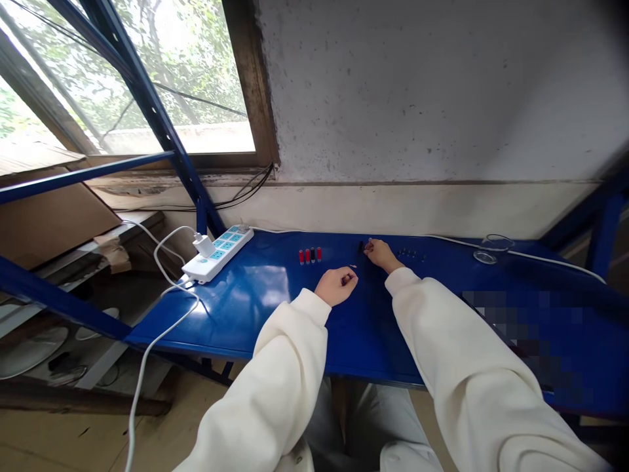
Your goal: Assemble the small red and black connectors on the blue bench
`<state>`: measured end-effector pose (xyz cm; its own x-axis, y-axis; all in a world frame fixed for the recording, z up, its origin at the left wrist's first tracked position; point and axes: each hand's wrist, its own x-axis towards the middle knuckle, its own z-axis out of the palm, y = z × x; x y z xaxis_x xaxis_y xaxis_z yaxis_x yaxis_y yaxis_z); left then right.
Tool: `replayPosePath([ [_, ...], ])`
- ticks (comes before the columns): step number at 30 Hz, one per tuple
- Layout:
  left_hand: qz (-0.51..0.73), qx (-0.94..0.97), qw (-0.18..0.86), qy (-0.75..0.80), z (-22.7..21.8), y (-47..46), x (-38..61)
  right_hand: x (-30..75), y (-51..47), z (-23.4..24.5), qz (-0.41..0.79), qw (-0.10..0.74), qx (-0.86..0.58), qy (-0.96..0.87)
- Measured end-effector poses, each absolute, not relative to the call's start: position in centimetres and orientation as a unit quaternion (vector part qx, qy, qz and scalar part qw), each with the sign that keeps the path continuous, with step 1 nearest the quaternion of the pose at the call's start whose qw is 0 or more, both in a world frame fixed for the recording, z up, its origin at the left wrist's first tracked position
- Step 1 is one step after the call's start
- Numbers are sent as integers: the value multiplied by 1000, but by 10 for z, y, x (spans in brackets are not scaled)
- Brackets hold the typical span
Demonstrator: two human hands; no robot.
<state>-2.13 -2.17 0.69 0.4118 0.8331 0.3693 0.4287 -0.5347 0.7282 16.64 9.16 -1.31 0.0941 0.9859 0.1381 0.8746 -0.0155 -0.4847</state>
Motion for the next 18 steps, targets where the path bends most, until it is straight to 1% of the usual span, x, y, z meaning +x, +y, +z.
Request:
replayPosePath([
  [5, 393, 768, 268, 429, 4, -20, -23, 168, 90, -8, 126, 209, -707, -664],
  [10, 489, 658, 255, 513, 6, -14, -28, 177, 80, 3, 119, 175, -721, -659],
  [14, 584, 524, 318, 532, 13, -10, -33, 177, 61, 18, 93, 145, -740, -651],
  [16, 650, 446, 346, 509, 18, -10, -36, 168, 51, 25, 73, 161, -730, -661],
  [18, 702, 376, 363, 484, 22, -10, -39, 153, 42, 30, 84, 187, -682, -702],
])
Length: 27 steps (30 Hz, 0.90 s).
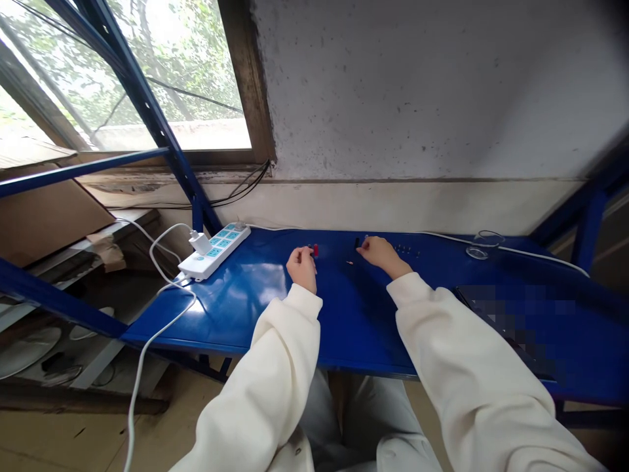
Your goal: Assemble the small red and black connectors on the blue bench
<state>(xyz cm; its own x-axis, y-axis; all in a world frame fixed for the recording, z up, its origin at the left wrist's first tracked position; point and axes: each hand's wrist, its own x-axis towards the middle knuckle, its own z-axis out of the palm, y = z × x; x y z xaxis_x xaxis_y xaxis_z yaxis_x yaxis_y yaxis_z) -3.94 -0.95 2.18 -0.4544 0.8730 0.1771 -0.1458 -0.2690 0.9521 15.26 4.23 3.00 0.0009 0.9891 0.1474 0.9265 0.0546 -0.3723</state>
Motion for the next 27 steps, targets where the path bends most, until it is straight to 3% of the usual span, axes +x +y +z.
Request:
replayPosePath([
  [6, 742, 270, 405, 460, 26, -7, -44, 93, 35, 20, 147, 244, -530, -799],
  [27, 765, 228, 427, 425, 27, -8, -40, 42, 53, 4, 124, 183, -645, -731],
])
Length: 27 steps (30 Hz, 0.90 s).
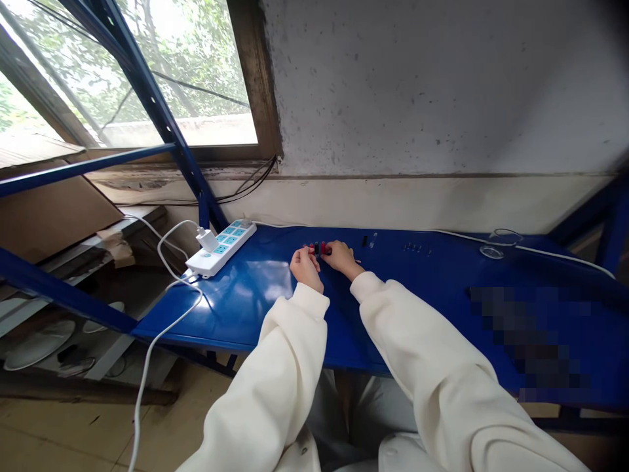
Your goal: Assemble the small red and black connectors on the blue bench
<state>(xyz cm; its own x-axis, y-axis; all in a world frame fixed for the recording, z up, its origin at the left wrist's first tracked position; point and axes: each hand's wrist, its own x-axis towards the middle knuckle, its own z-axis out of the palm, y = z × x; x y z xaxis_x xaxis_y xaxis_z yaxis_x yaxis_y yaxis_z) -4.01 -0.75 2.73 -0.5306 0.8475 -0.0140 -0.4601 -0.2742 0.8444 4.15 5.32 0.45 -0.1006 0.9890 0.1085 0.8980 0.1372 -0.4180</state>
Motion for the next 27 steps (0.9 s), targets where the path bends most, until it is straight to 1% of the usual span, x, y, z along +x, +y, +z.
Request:
replayPosePath([
  [4, 748, 252, 437, 431, 26, -8, -39, 43, 49, 11, 133, 183, -647, -728],
  [9, 611, 331, 541, 473, 21, -6, -35, 66, 41, 28, 164, 210, -627, -732],
  [11, 567, 370, 551, 487, 19, -6, -33, 79, 36, 36, 169, 207, -610, -746],
  [14, 545, 448, 513, 489, 17, -8, -29, 96, 21, 44, 138, 180, -603, -765],
  [17, 535, 560, 439, 456, 14, -13, -26, 107, -1, 48, 86, 157, -587, -789],
  [19, 523, 622, 392, 430, 12, -16, -25, 112, -14, 47, 51, 160, -584, -795],
  [21, 515, 650, 374, 415, 10, -17, -25, 118, -25, 44, 42, 189, -577, -794],
  [22, 516, 651, 376, 411, 10, -16, -25, 121, -28, 42, 48, 218, -569, -792],
  [24, 521, 639, 399, 401, 10, -15, -25, 125, -33, 37, 71, 296, -545, -781],
  [27, 524, 613, 460, 372, 12, -13, -25, 128, -37, 31, 90, 437, -509, -736],
])
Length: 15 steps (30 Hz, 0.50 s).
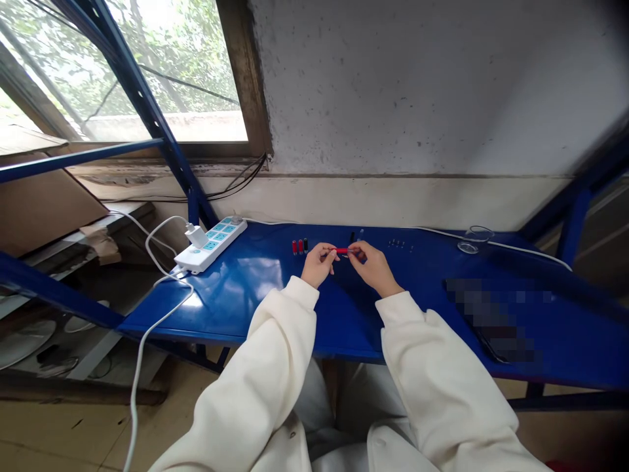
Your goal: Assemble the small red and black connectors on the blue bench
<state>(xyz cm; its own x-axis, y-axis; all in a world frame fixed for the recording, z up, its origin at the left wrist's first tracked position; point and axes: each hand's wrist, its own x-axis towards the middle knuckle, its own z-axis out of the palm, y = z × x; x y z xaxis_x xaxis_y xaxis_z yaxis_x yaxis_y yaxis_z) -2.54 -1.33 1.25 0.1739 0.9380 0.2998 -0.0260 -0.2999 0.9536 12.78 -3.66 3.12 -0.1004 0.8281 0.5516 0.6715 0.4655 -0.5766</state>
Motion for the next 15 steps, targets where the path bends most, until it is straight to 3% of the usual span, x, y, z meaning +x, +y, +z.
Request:
replayPosePath([
  [4, 524, 596, 508, 335, 16, -14, -26, 124, -40, 26, 97, 547, -519, -650],
  [10, 503, 606, 522, 326, 16, -15, -25, 120, -42, 22, 93, 473, -571, -665],
  [15, 495, 607, 529, 326, 17, -16, -26, 119, -43, 23, 89, 458, -566, -680],
])
